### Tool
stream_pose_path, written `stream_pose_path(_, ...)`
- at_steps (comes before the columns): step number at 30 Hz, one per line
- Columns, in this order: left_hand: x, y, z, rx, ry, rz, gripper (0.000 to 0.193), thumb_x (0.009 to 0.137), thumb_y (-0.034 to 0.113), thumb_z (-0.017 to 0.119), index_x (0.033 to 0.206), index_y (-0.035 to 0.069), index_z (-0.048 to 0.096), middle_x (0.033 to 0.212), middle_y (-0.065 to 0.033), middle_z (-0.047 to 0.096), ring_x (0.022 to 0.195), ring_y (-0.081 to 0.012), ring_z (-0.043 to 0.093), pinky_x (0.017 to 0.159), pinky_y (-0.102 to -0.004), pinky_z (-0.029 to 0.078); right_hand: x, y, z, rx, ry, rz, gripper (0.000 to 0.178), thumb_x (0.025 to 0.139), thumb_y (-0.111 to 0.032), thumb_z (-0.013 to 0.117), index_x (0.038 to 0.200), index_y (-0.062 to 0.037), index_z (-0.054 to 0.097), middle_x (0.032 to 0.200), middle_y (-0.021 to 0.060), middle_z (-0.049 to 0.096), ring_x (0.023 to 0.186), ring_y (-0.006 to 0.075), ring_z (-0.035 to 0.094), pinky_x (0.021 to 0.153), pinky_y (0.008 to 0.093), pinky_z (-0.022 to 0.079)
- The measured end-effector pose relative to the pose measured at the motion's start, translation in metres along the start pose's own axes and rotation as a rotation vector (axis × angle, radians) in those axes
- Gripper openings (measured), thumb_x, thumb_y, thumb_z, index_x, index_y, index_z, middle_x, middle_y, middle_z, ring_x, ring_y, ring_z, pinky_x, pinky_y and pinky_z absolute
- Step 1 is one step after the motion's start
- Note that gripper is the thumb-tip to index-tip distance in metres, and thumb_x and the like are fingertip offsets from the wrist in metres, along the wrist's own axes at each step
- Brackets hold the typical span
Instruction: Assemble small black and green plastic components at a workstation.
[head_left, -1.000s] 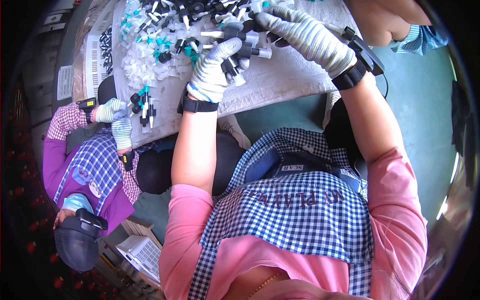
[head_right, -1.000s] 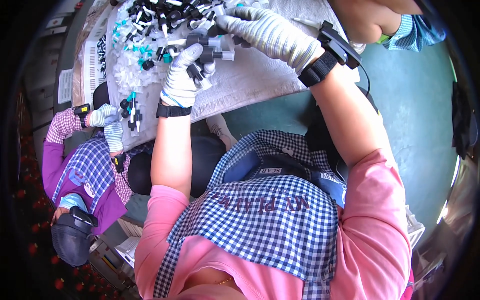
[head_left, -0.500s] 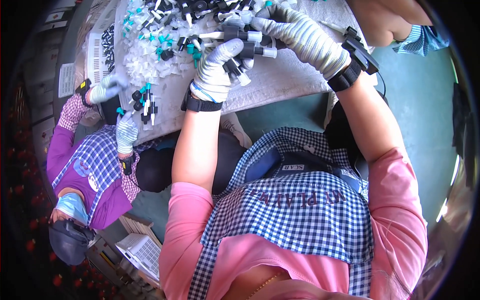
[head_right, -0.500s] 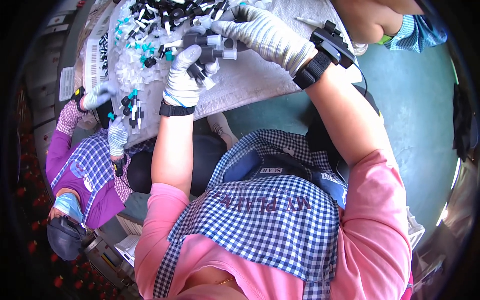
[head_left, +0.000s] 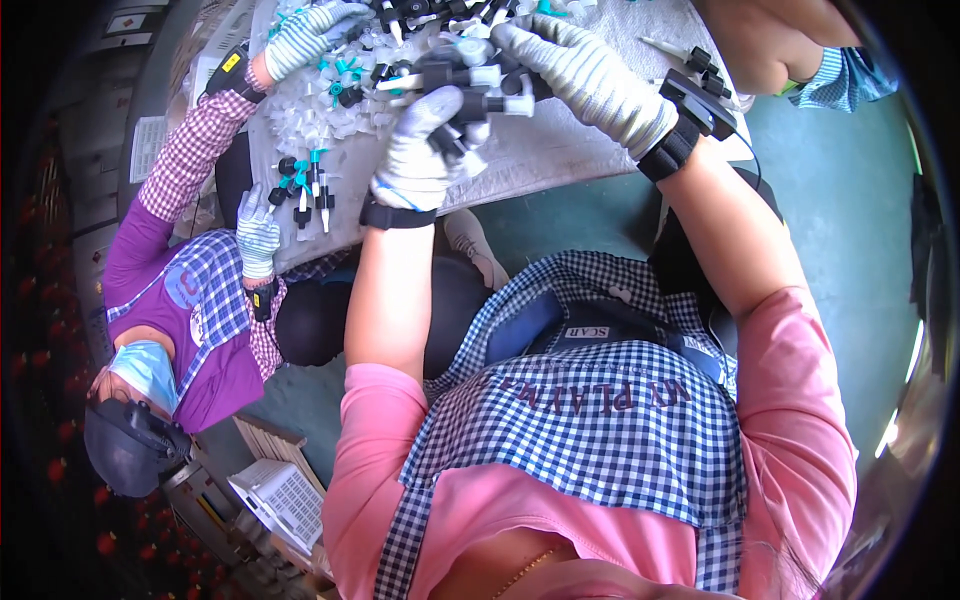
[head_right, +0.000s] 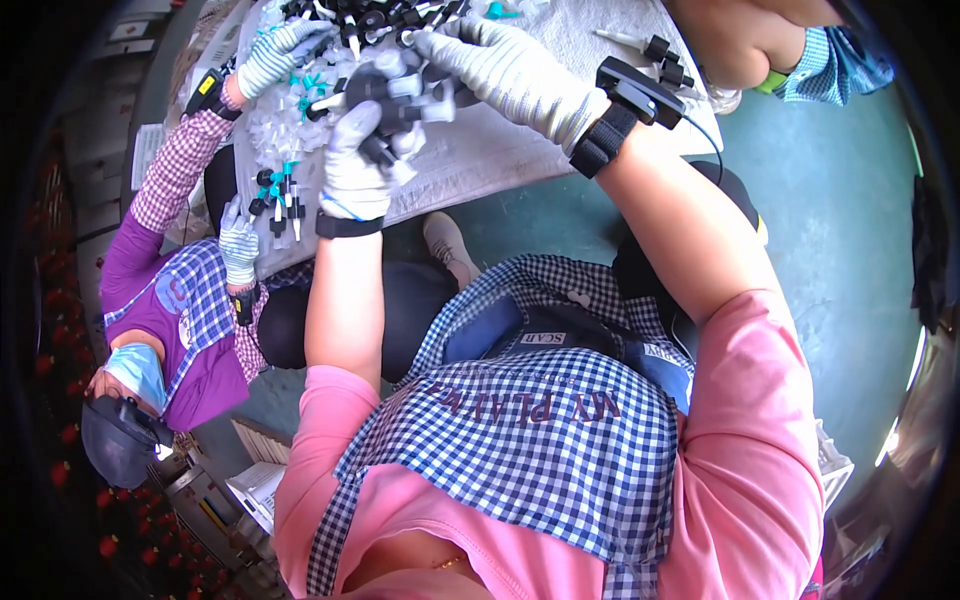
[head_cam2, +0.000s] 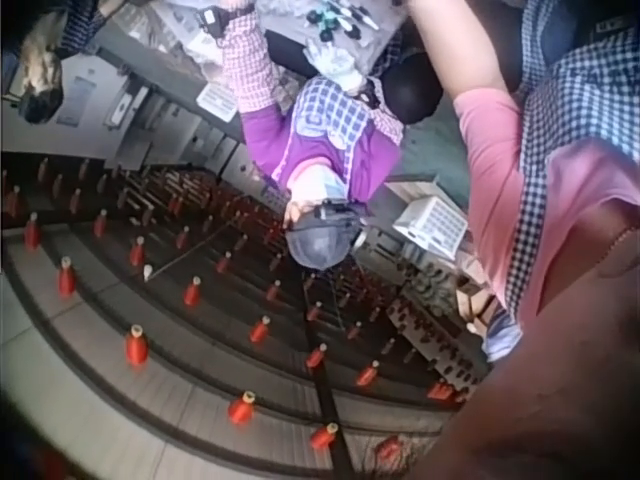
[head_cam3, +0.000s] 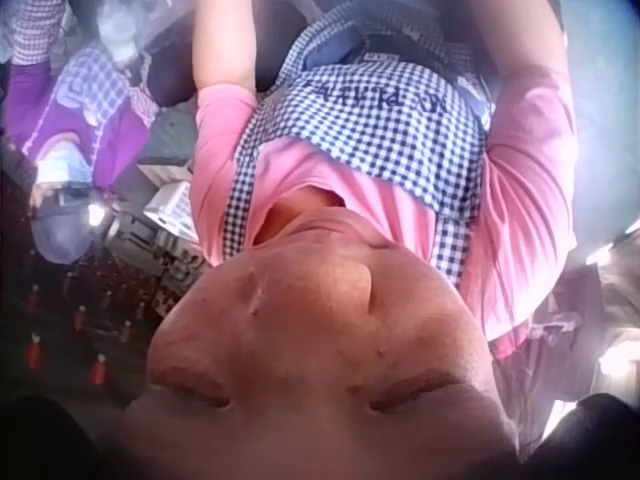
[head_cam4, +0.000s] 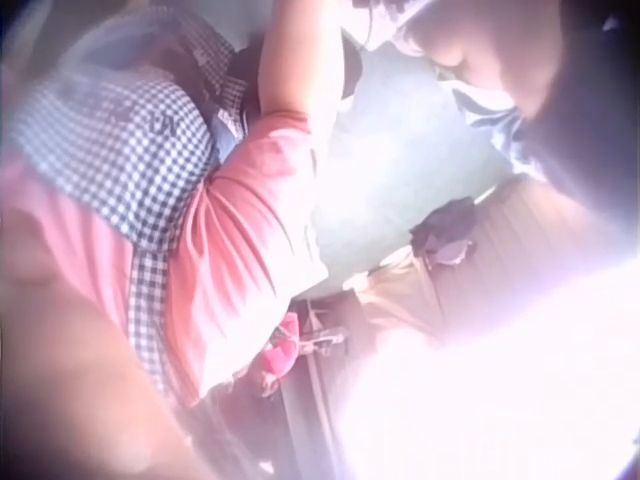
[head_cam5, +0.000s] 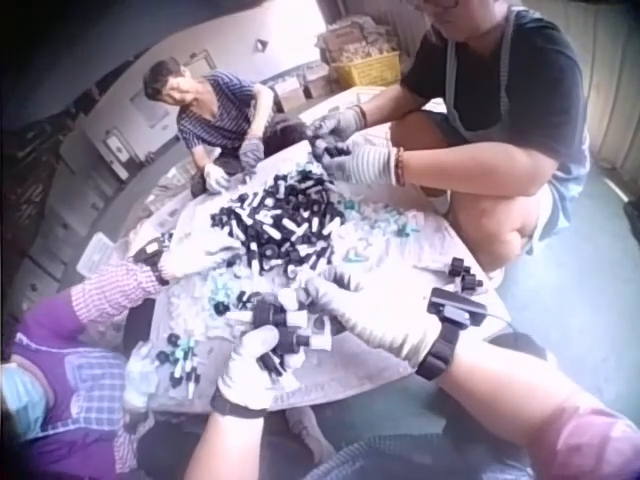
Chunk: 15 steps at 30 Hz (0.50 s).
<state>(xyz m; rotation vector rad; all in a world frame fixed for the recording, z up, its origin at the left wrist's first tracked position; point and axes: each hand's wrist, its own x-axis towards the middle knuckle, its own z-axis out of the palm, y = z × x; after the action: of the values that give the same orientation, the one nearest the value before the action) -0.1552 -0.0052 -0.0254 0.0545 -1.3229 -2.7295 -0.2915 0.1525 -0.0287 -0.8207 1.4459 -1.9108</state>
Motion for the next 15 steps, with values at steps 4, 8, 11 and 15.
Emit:
stream_pose_path(4,-0.034,0.045,0.006,0.12,-0.075,0.066,0.048,0.085,0.018,0.069,0.128,0.005,0.053,0.118,-0.0117,0.057,0.1,-0.0211,0.064,0.07,-0.025,0.059,0.004,-0.002,-0.003,-0.028,-0.036,0.077,0.042,0.096,-0.043,0.063,0.114,-0.0052,0.064,0.096,0.0047,0.07,0.077,0.0111,0.066,0.074,0.029,0.056)
stream_pose_path(8,-0.153,0.091,-0.002,0.388,0.148,0.11,0.051,0.08,0.021,0.074,0.125,0.007,0.053,0.116,-0.0037,0.05,0.093,-0.0161,0.058,0.089,-0.043,0.051,-0.01,-0.069,-0.006,-0.487,-0.08,0.186,0.043,0.102,-0.04,0.048,0.113,-0.0025,0.066,0.095,0.0106,0.074,0.083,0.0165,0.071,0.078,0.0293,0.055)
stream_pose_path(11,-0.277,0.099,-0.001,0.577,0.645,-0.002,0.054,0.073,0.027,0.077,0.119,0.008,0.055,0.105,-0.0029,0.054,0.088,-0.0126,0.057,0.085,-0.0421,0.051,-0.009,-0.056,-0.017,-0.498,-0.078,0.177,0.043,0.102,-0.04,0.048,0.116,-0.003,0.065,0.095,0.0109,0.074,0.082,0.0159,0.071,0.076,0.0293,0.055)
stream_pose_path(15,-0.525,0.066,0.009,0.415,1.262,0.076,0.046,0.087,0.025,0.07,0.126,0.006,0.058,0.109,-0.0039,0.063,0.096,-0.0148,0.06,0.085,-0.0321,0.052,-0.012,-0.046,-0.012,-0.469,-0.092,0.146,0.042,0.102,-0.038,0.049,0.117,-0.0022,0.065,0.095,0.0099,0.074,0.081,0.0156,0.07,0.076,0.029,0.055)
